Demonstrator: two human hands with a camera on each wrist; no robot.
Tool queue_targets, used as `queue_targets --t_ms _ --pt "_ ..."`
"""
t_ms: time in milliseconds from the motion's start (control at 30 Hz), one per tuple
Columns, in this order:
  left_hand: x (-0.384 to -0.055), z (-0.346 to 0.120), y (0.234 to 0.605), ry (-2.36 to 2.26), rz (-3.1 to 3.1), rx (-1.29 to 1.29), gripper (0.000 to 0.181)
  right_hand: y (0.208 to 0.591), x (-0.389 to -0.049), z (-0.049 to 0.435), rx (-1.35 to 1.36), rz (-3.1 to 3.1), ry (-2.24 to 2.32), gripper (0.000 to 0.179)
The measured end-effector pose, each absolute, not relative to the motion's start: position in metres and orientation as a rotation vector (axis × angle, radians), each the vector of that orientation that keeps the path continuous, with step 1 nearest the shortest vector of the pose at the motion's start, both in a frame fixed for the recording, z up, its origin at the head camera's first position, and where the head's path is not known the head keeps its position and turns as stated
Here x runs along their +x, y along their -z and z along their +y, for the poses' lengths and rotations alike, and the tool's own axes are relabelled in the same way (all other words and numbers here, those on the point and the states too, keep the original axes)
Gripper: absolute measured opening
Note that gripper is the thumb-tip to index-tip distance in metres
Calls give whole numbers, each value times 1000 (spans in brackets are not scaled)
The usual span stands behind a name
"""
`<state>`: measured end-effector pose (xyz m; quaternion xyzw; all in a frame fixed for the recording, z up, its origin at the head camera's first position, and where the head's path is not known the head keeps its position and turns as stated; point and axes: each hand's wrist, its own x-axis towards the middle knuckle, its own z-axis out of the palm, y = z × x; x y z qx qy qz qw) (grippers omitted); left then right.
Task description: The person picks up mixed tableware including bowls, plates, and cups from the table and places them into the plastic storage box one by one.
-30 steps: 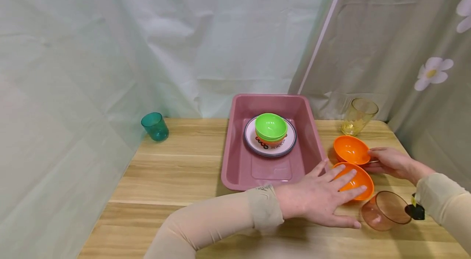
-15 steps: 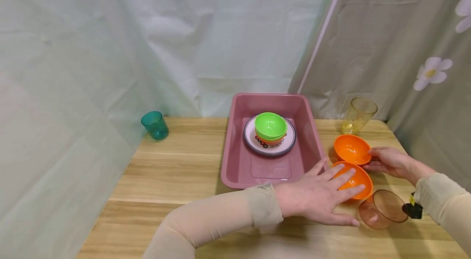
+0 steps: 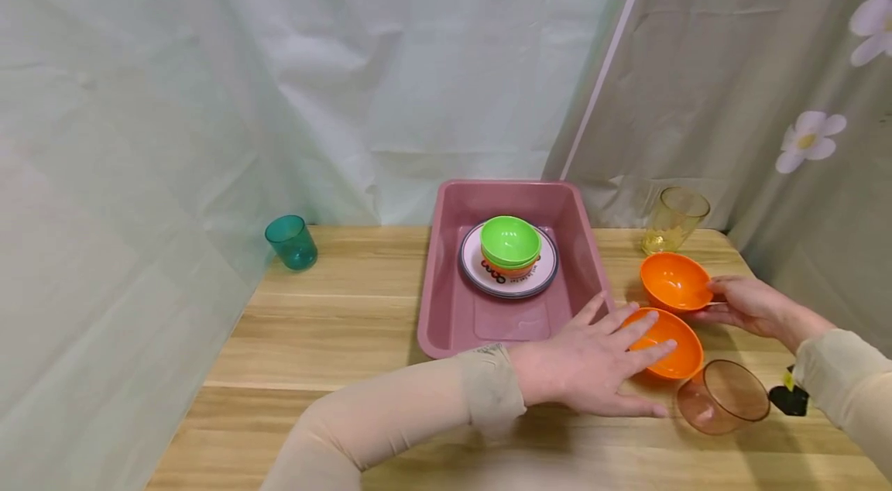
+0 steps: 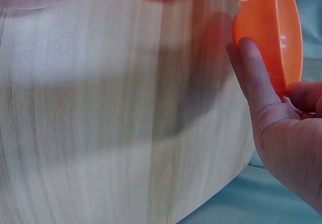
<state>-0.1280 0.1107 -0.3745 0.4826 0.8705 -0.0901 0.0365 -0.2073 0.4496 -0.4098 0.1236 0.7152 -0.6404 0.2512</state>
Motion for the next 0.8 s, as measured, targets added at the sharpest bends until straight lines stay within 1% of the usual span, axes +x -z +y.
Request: queue_targets --t_ms 300,467,800 --pt "-141 92 365 253 2692 1491 82 397 -203 451 286 1958 1773 53" --pt "-149 79 359 243 2731 1507 81 385 -202 445 263 1951 1782 48" --pt "-166 47 352 177 2779 1466 80 356 -198 428 215 1981 1762 48"
